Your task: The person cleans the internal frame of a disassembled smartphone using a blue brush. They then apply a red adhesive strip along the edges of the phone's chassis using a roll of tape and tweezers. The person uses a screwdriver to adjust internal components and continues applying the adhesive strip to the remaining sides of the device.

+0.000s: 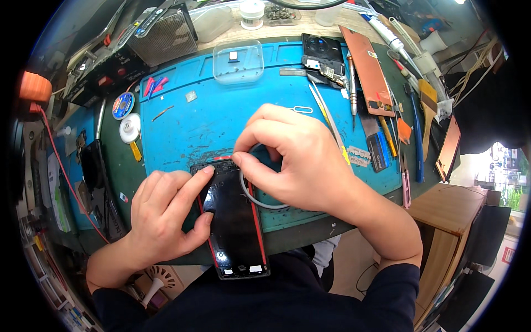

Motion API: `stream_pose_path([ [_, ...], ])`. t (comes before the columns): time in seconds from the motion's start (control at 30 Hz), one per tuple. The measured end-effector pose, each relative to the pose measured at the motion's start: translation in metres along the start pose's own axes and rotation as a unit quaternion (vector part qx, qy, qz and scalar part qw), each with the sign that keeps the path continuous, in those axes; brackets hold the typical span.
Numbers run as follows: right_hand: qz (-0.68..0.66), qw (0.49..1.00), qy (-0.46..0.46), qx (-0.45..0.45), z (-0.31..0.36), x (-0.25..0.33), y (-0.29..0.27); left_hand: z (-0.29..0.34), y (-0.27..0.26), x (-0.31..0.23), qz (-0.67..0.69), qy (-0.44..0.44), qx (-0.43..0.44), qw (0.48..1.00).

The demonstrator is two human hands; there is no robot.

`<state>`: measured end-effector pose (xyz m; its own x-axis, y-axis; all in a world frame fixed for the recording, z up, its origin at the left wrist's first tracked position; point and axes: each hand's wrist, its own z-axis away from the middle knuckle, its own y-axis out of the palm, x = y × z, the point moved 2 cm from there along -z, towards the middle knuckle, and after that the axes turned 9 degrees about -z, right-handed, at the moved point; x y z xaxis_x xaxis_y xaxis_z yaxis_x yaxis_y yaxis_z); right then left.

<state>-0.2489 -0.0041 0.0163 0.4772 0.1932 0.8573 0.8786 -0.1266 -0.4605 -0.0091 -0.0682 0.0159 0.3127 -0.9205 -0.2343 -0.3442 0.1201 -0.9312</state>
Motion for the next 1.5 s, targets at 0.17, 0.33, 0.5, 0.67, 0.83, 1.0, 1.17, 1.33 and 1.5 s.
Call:
stream_pose_path([
  [0.17, -0.027, 0.999, 0.039, 0.005, 0.004, 0.005, -0.007, 0.002, 0.000, 0.003, 0.033, -0.004, -0.020, 0.999],
  [0.33, -0.109, 0.992, -0.040, 0.042, 0.018, 0.048, -0.014, 0.008, -0.004, 0.007, 0.249, -0.079, -0.059, 0.964],
  [0.5, -0.109, 0.980, 0.154, -0.058, 0.044, 0.049, -0.029, 0.015, -0.023, 0.006, 0.200, -0.109, -0.090, 0.970],
  [0.67, 0.024, 0.980, 0.093, -0.175, 0.053, 0.004, -0.036, 0.073, -0.070, -0.034, 0.098, 0.035, -0.105, 0.989],
  [0.83, 0.269, 0.940, 0.066, -0.198, 0.053, 0.006, -0.036, 0.180, -0.082, 0.012, -0.130, -0.291, -0.292, 0.902],
  [1.0, 0.451, 0.860, -0.107, -0.214, 0.051, 0.026, -0.014, 0.295, -0.115, 0.077, -0.172, -0.514, -0.316, 0.779],
  [1.17, 0.361, 0.904, -0.141, -0.180, 0.062, 0.080, 0.014, 0.260, -0.101, 0.098, -0.255, -0.544, -0.122, 0.790],
  [1.33, 0.271, 0.941, -0.143, -0.143, 0.085, 0.109, 0.032, 0.248, -0.097, 0.077, -0.229, -0.526, -0.155, 0.804],
  [1.5, 0.065, 0.995, -0.070, 0.039, 0.115, 0.130, 0.083, 0.272, -0.018, -0.054, 0.119, -0.473, -0.276, 0.828],
])
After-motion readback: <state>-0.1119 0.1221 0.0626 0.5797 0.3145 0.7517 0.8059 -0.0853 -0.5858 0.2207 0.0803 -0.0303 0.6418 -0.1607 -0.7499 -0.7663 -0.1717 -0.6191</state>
